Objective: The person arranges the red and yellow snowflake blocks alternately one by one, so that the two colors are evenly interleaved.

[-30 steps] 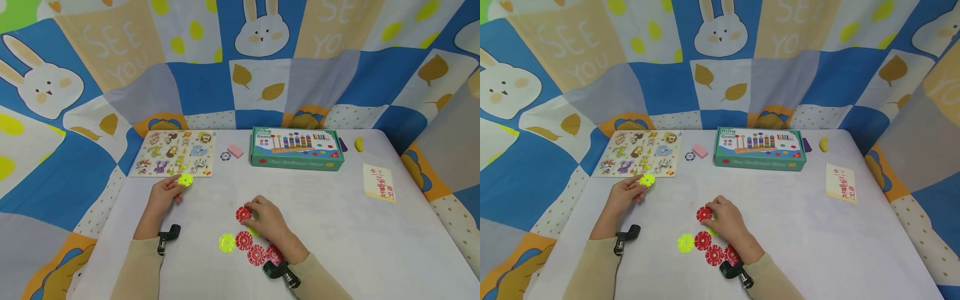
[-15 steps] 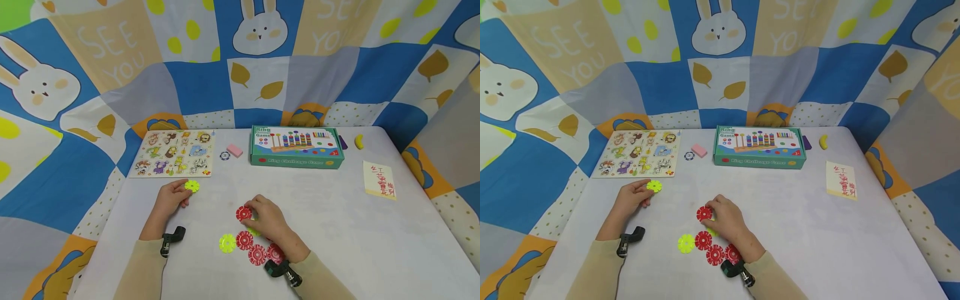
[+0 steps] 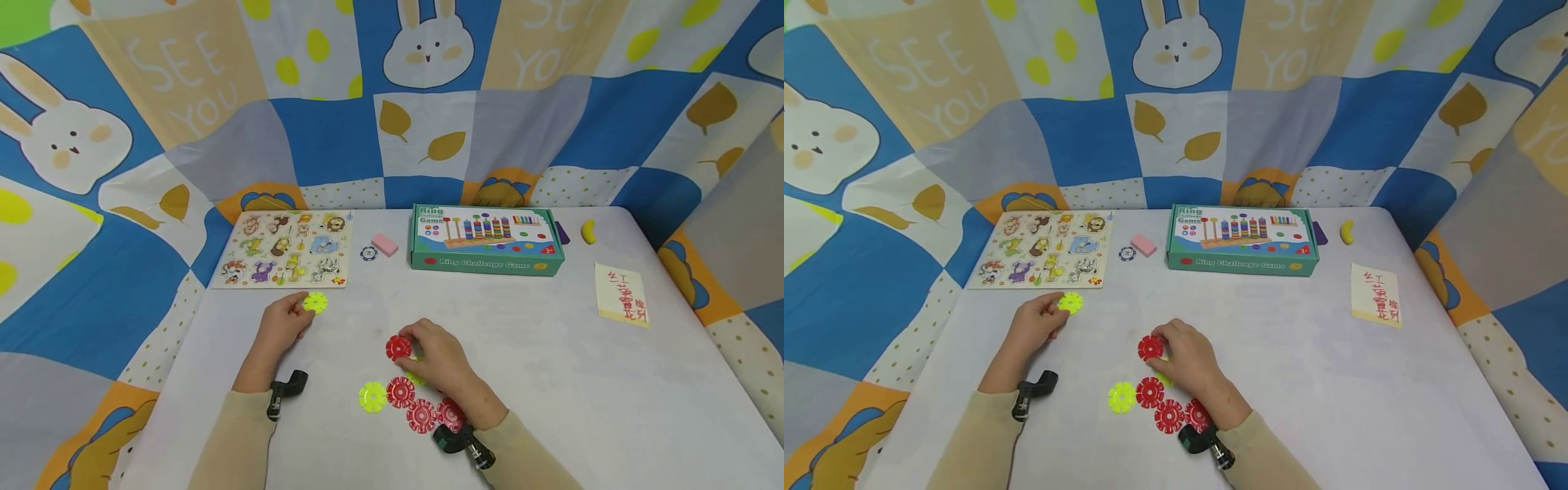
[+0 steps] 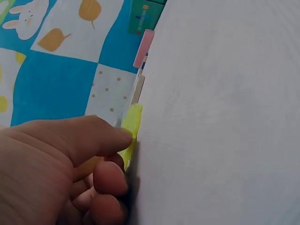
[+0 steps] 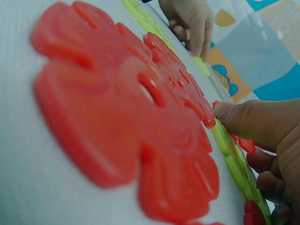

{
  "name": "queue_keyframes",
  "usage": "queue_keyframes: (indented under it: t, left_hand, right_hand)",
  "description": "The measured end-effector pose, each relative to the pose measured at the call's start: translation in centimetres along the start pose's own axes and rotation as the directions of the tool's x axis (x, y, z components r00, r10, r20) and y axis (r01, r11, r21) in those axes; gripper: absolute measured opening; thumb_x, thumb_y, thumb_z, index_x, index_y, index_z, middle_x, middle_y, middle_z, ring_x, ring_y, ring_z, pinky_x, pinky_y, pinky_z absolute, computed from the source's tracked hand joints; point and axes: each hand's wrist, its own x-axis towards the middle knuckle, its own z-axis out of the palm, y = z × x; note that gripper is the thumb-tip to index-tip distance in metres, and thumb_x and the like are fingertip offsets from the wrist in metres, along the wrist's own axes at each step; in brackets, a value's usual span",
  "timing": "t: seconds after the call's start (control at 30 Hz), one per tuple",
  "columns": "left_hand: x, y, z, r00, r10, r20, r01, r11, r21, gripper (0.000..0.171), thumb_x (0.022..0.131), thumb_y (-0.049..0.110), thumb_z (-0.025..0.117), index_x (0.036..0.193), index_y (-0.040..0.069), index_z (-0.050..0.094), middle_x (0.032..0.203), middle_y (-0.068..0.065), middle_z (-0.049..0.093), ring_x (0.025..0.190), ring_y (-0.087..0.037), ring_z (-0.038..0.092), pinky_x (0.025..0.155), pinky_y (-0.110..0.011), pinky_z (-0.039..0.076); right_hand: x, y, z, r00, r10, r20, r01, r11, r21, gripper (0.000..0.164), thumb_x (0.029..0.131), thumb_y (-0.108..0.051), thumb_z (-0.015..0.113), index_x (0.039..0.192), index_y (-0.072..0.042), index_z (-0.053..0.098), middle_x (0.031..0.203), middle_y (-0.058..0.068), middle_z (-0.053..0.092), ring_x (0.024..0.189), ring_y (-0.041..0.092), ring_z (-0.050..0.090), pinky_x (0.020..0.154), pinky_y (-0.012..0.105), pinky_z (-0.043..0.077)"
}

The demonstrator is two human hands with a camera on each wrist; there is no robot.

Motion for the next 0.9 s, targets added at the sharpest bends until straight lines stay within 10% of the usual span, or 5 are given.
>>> queue_keyframes:
  t: [0.3,0.9]
  left_hand:
    - [-0.32,0.64,0.10,0.997,0.073,-0.023,-0.068,0.983,0.169,0.043,0.089,0.021,0.063,0.128,0.005,0.057,0.069,-0.003,0.054,0.052,-0.017,0.048,0.056,-0.033,0.039]
    - [-0.39,0.48,0.44,0.994,0.100,-0.050,-0.086,0.971,0.224,0.042,0.090,0.020,0.062,0.128,0.002,0.057,0.068,-0.003,0.052,0.056,-0.017,0.045,0.058,-0.034,0.038]
  right_hand:
    - [-0.15,0.18,0.20,0.997,-0.066,-0.030,0.066,0.998,0.001,0.049,0.072,-0.042,0.080,0.114,-0.023,0.063,0.099,-0.012,0.056,0.078,0.003,0.046,0.066,0.021,0.045]
    - [-0.57,0.04,0.26,1.000,0.020,-0.018,-0.017,0.986,0.167,0.015,0.082,-0.036,0.073,0.092,-0.029,0.065,0.076,-0.020,0.056,0.067,0.006,0.049,0.059,0.023,0.044]
